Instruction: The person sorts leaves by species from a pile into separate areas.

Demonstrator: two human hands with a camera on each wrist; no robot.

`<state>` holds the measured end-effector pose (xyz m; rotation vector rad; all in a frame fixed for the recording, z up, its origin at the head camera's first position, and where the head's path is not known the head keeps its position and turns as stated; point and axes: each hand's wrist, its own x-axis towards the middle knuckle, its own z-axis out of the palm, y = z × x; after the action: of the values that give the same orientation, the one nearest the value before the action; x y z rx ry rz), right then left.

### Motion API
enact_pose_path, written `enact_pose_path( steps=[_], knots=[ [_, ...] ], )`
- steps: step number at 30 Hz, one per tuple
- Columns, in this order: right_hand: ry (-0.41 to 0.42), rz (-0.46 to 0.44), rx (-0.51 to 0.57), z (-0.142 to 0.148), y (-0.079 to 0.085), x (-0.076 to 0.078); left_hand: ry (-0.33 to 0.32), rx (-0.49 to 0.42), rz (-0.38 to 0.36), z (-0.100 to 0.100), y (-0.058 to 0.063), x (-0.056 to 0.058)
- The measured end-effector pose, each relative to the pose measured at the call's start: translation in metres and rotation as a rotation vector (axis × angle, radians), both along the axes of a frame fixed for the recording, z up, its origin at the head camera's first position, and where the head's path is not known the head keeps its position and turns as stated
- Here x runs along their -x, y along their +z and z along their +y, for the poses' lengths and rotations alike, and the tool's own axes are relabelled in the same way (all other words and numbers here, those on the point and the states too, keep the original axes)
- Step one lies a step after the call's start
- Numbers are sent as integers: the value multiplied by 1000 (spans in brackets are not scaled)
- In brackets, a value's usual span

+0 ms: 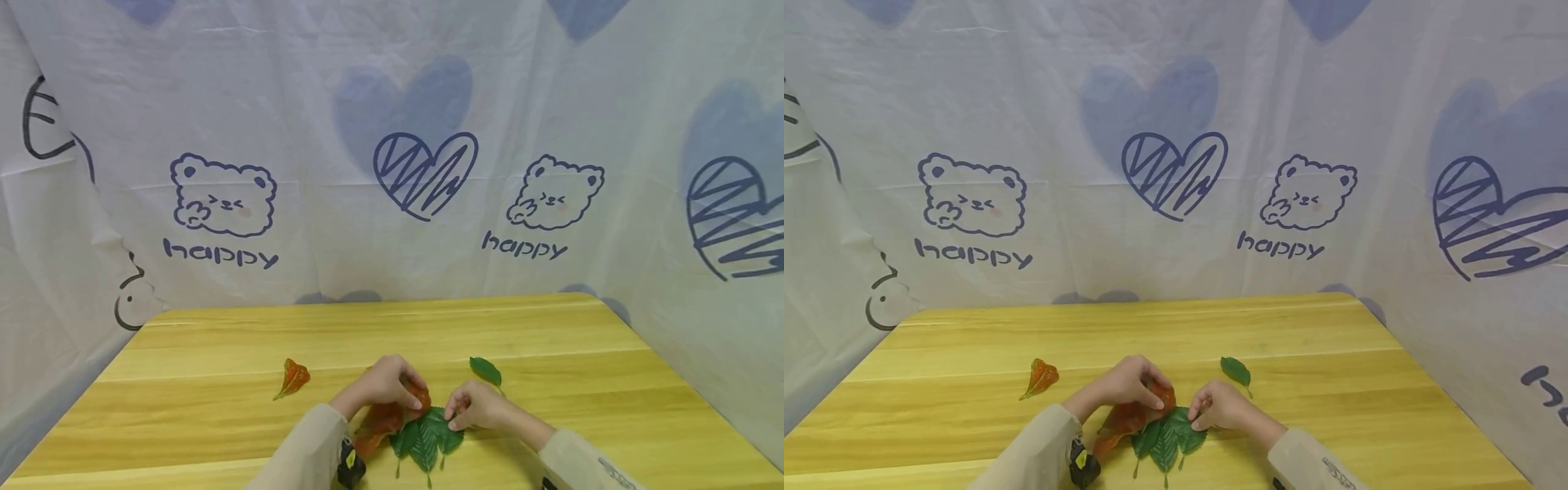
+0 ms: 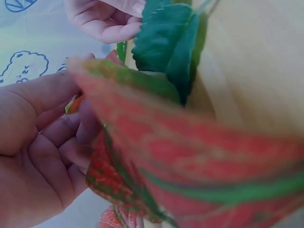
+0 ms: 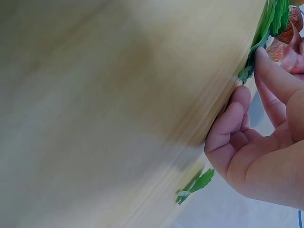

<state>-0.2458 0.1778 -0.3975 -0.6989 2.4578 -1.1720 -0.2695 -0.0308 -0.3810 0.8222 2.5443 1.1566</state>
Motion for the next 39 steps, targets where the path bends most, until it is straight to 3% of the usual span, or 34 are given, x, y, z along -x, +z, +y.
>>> enact_pose_path(
  steps=[13, 24, 31, 39],
  knots=[
    [3, -10, 7, -1, 1, 2, 35, -101, -64, -11, 13, 0],
    [-8, -20, 2, -1, 0, 1, 36, -130, 9, -33, 18, 5],
    [-12, -32, 2, -1, 0, 1, 43, -219, -54, -45, 25, 4],
    [-2, -23, 8, -1, -1, 0, 65, -246, -74, -62, 35, 5]
  ],
)
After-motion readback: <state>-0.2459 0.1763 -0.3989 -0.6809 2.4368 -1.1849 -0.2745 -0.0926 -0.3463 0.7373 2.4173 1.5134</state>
